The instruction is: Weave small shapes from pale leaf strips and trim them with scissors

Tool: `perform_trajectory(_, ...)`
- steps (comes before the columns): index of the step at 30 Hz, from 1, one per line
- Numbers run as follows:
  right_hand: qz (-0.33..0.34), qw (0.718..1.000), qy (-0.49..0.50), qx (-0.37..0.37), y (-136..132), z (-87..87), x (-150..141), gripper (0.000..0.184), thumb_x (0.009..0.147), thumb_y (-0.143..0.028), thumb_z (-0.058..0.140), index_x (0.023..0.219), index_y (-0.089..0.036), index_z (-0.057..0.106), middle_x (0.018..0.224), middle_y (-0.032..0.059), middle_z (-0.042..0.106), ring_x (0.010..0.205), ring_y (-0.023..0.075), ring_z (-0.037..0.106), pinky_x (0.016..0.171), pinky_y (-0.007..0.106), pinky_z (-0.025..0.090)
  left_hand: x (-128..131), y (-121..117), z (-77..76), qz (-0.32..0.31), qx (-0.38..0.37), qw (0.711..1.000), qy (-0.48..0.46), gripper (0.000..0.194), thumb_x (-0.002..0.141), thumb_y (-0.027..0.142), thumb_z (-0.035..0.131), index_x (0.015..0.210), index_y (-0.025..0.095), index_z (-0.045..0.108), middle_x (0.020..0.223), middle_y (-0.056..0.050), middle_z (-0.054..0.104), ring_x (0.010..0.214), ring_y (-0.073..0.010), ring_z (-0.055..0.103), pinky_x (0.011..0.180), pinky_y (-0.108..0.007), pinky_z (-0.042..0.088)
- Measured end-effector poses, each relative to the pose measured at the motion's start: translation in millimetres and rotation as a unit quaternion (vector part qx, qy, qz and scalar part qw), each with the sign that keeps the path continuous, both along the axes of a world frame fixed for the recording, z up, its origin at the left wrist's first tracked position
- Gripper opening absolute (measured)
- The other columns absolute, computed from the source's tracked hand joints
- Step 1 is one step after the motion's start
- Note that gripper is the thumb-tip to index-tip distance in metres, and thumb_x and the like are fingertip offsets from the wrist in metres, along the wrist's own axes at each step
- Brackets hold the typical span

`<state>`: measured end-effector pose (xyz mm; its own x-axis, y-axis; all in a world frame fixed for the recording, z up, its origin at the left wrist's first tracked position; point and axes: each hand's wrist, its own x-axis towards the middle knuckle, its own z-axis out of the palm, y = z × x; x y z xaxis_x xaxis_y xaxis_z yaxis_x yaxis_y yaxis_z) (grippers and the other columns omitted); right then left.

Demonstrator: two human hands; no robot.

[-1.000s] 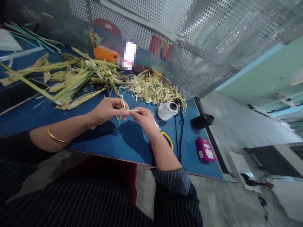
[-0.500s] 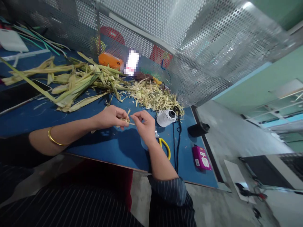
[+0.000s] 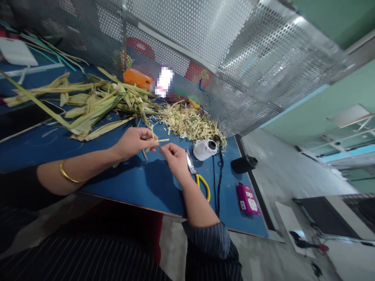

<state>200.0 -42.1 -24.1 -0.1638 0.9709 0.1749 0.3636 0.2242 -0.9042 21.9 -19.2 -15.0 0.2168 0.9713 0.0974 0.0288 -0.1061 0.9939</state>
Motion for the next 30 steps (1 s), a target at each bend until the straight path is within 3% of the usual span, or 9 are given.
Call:
perform_trajectory(5,0.029,0.956,-0.175,0.232,-10,7.2,-4,0.021,0.093,-0.026,0.047,0.074,-0.021,0.054,0.071,0.0009,0.052,0.068,0.0137,0.048,0.066,0.027,0.038,-4,3,-6.6,0.037,0.058,0.994,0.085,0.021,0.069,0.030,0.072,0.081,0.014,0.069,0.064,-0.004,0.071,0.062,-0.0187,0.070,0.056,-0.025,0.050)
perform_trajectory(9,0.095,0.921,-0.244,0.287,-11,11.0,-3,0.021,0.094,-0.021,0.044,0.075,-0.021,0.054,0.068,0.0016,0.052,0.065,0.0146,0.047,0.063,0.028,0.036,-4,2,-7.7,0.021,0.054,0.991,0.123,0.015,0.068,0.027,0.071,0.076,0.014,0.068,0.065,-0.004,0.071,0.062,-0.0195,0.070,0.054,-0.024,0.050)
perform_trajectory(11,0.096,0.919,-0.249,0.290,-10,12.0,-2,0.021,0.094,-0.021,0.044,0.076,-0.021,0.055,0.069,0.0021,0.054,0.065,0.0148,0.048,0.063,0.028,0.037,-5,1,-7.4,0.011,0.050,0.990,0.129,0.013,0.067,0.027,0.071,0.073,0.015,0.068,0.065,-0.004,0.071,0.061,-0.0192,0.070,0.054,-0.024,0.050)
perform_trajectory(14,0.050,0.936,-0.207,0.280,-8,12.9,1,0.020,0.094,-0.023,0.047,0.078,-0.020,0.059,0.072,0.0024,0.056,0.066,0.0140,0.049,0.063,0.028,0.038,-5,0,-6.2,-0.016,0.043,0.991,0.124,0.013,0.067,0.027,0.072,0.072,0.016,0.068,0.063,-0.003,0.070,0.059,-0.0185,0.070,0.052,-0.024,0.049)
perform_trajectory(17,0.004,0.957,-0.152,0.247,-4,12.6,4,0.019,0.091,-0.026,0.054,0.074,-0.020,0.062,0.068,0.0002,0.053,0.064,0.0127,0.046,0.062,0.027,0.037,-4,-3,-2.0,-0.086,0.014,0.991,0.102,0.011,0.065,0.023,0.073,0.070,0.015,0.067,0.059,-0.002,0.068,0.056,-0.0164,0.067,0.053,-0.024,0.047)
perform_trajectory(19,-0.007,0.978,-0.113,0.174,1,10.9,6,0.018,0.086,-0.029,0.060,0.070,-0.020,0.063,0.062,-0.0022,0.049,0.060,0.0118,0.042,0.059,0.027,0.034,-3,-5,2.7,-0.140,-0.010,0.987,0.077,0.009,0.064,0.019,0.074,0.070,0.015,0.068,0.058,-0.001,0.068,0.054,-0.0141,0.065,0.054,-0.023,0.047)
perform_trajectory(22,0.010,1.000,-0.008,-0.013,8,6.5,9,0.022,0.078,-0.038,0.067,0.067,-0.019,0.063,0.054,-0.0047,0.046,0.053,0.0099,0.037,0.054,0.026,0.028,-2,-8,9.4,-0.170,-0.036,0.984,0.032,0.009,0.066,0.019,0.074,0.071,0.014,0.069,0.058,-0.002,0.068,0.053,-0.0116,0.062,0.054,-0.022,0.045)
perform_trajectory(25,0.037,0.988,0.090,-0.123,10,2.6,9,0.025,0.072,-0.041,0.070,0.065,-0.018,0.063,0.052,-0.0049,0.049,0.051,0.0086,0.038,0.053,0.025,0.028,-1,-8,11.5,-0.140,-0.060,0.988,-0.013,0.012,0.066,0.021,0.076,0.073,0.014,0.069,0.061,-0.002,0.068,0.053,-0.0112,0.062,0.053,-0.022,0.046)
perform_trajectory(30,0.029,0.997,0.032,-0.065,4,3.1,3,0.022,0.081,-0.037,0.062,0.071,-0.018,0.066,0.053,-0.0042,0.049,0.051,0.0098,0.040,0.054,0.025,0.030,0,-2,5.1,-0.020,-0.073,0.997,-0.030,0.019,0.062,0.021,0.078,0.075,0.014,0.066,0.061,-0.001,0.067,0.055,-0.0138,0.065,0.050,-0.023,0.045)
